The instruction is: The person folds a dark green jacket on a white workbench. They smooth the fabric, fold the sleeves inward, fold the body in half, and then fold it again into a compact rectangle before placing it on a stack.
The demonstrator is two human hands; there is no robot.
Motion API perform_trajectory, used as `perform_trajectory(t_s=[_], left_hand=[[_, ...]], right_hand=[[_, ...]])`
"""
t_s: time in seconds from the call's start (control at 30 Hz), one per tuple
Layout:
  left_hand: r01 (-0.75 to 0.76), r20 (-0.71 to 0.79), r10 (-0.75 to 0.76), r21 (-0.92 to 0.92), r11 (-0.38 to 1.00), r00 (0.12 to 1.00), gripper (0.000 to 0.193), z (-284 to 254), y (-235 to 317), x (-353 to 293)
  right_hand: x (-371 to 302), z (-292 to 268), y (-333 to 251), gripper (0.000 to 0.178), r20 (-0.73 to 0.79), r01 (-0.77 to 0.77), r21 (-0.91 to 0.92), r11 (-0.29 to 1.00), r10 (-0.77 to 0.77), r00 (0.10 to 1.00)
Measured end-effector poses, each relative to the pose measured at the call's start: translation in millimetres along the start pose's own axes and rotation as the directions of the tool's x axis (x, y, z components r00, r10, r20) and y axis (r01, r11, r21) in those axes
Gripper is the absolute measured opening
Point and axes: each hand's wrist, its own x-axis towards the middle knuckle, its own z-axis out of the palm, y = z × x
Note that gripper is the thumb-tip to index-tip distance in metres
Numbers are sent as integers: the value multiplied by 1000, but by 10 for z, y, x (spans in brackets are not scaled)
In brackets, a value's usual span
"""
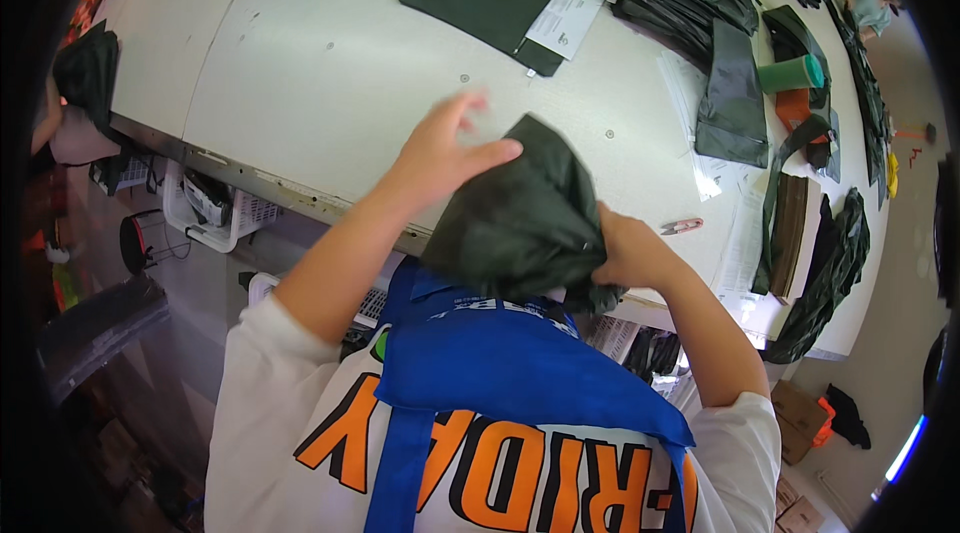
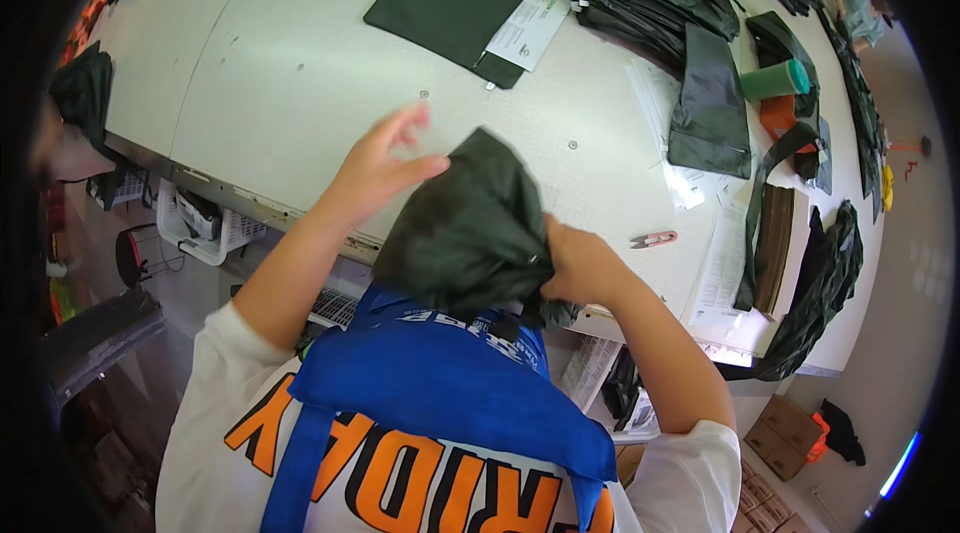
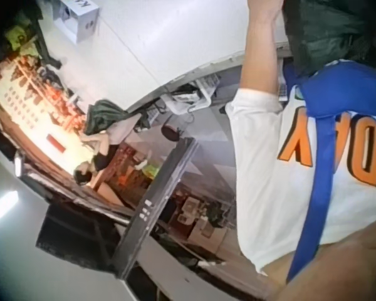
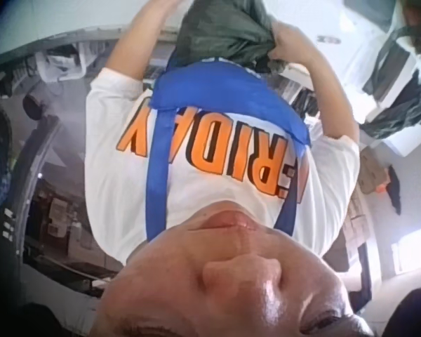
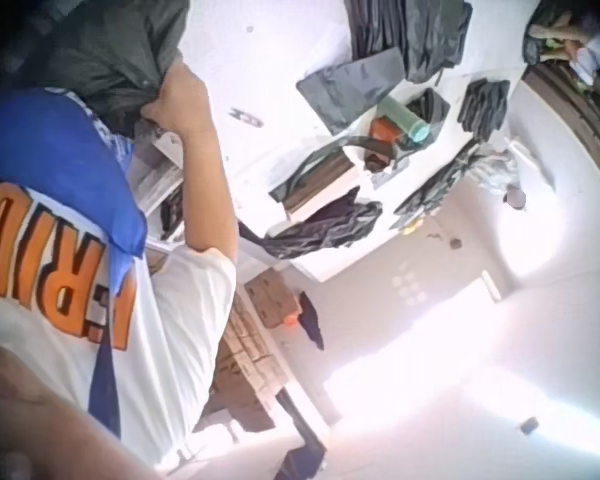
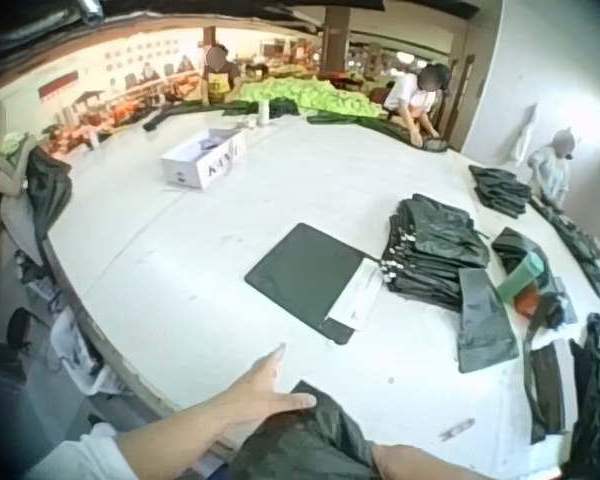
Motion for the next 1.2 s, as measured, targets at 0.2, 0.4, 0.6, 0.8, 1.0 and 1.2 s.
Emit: perform_trajectory(t_s=[0.2,0.4,0.6,0.8,1.0,1.2], left_hand=[[237,372,-159,-175,956,915,26,-99,-136,106],[-56,376,146,-240,969,915,25,-9,-626,-563],[-311,69,305,307,900,950,29,5,-327,1104],[79,-288,364,866,493,886,45,266,-331,2312],[-371,303,242,872,319,922,31,-64,-484,1589],[-330,201,344,866,375,917,47,-336,-737,395]], right_hand=[[-100,-14,-229,91,85,104,164,981,-119,989],[-281,360,-36,103,209,-224,247,943,174,962],[-254,314,147,71,67,-237,200,951,228,971],[-447,124,283,65,-181,-240,332,912,311,933],[-541,-134,521,58,-408,-170,513,841,413,814],[-180,-321,322,62,-289,-133,281,951,216,933]])
